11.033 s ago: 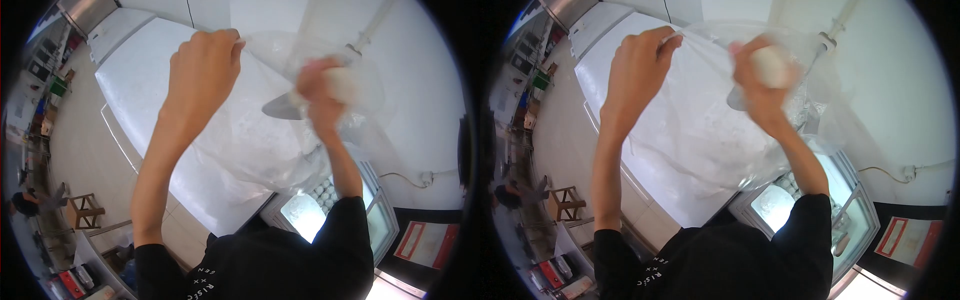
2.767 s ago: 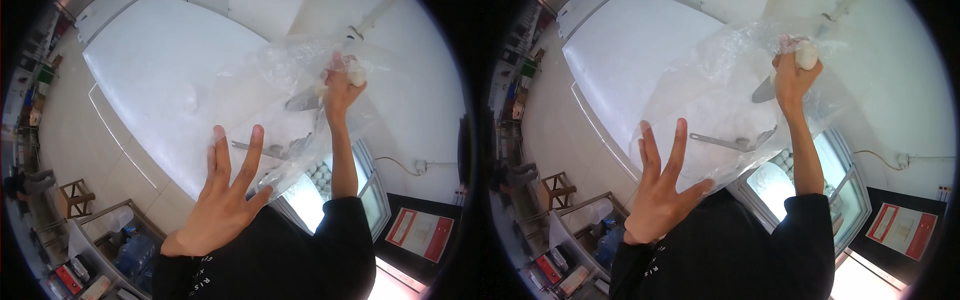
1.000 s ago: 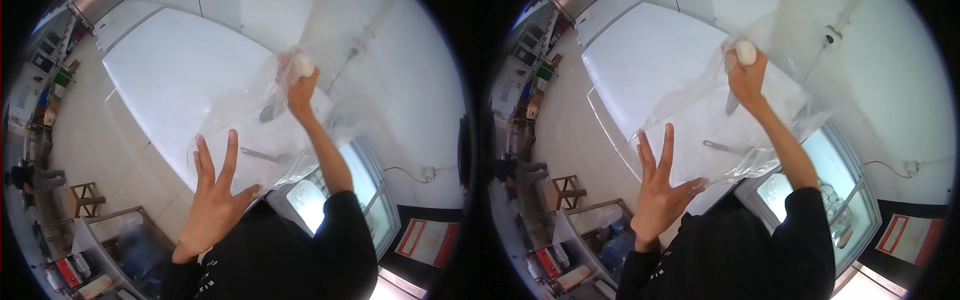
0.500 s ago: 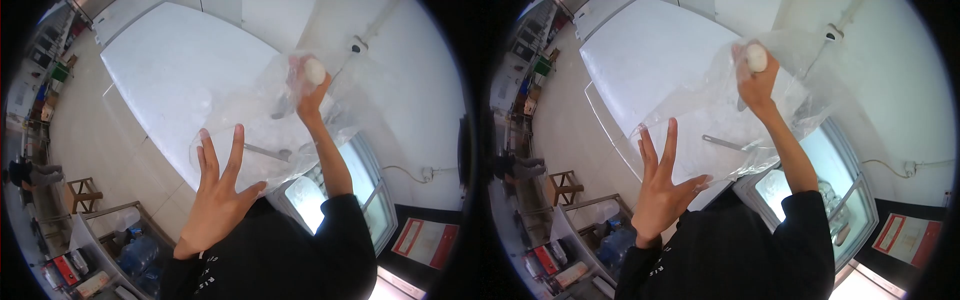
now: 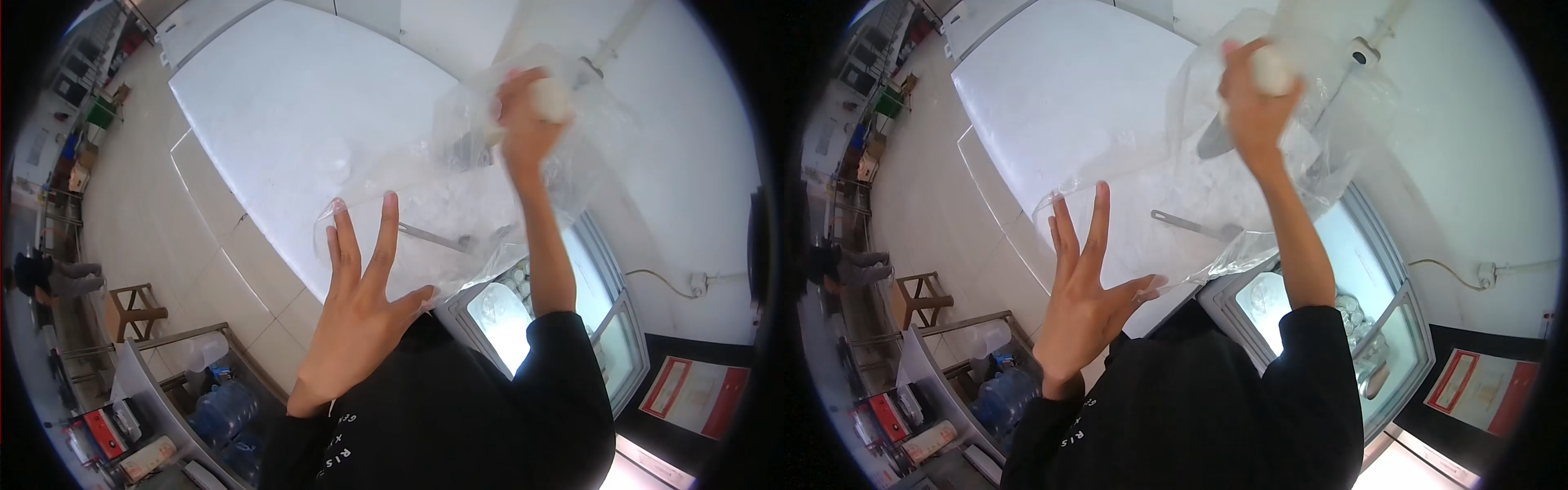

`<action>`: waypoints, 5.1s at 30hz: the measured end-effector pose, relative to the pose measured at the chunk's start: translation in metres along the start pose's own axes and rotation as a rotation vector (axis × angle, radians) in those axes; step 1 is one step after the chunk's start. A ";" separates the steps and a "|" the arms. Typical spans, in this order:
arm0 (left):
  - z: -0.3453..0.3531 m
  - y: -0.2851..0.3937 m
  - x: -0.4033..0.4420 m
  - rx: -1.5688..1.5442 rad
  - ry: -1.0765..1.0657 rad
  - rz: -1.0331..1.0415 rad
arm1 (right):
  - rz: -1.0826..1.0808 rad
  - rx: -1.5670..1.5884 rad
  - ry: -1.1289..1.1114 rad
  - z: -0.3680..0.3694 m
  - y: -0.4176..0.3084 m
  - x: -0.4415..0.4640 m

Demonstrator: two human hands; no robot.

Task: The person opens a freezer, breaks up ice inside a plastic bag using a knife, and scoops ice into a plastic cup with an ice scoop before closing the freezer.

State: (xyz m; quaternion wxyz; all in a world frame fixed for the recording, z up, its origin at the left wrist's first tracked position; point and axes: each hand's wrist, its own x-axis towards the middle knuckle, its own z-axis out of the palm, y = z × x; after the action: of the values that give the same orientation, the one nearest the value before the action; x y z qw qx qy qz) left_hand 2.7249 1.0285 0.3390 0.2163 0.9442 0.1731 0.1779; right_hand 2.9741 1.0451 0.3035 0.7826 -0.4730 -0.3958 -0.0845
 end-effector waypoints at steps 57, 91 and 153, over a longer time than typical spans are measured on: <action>-0.013 -0.028 -0.004 -0.011 0.125 0.075 | 0.474 0.666 0.012 -0.014 -0.013 -0.007; 0.088 0.072 -0.271 -0.107 -1.040 1.610 | -0.594 -0.974 1.660 -0.020 -0.525 -0.551; 0.130 0.517 -1.868 0.957 -2.074 2.601 | -2.193 -1.410 3.098 0.317 -1.393 -1.616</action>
State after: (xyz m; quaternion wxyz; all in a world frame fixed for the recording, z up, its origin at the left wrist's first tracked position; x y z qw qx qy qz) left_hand 1.2699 -0.2084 -0.0155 0.3217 -0.1422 0.8075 0.4735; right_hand 1.0104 0.1603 0.1871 0.2600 -0.2132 -0.5078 0.7931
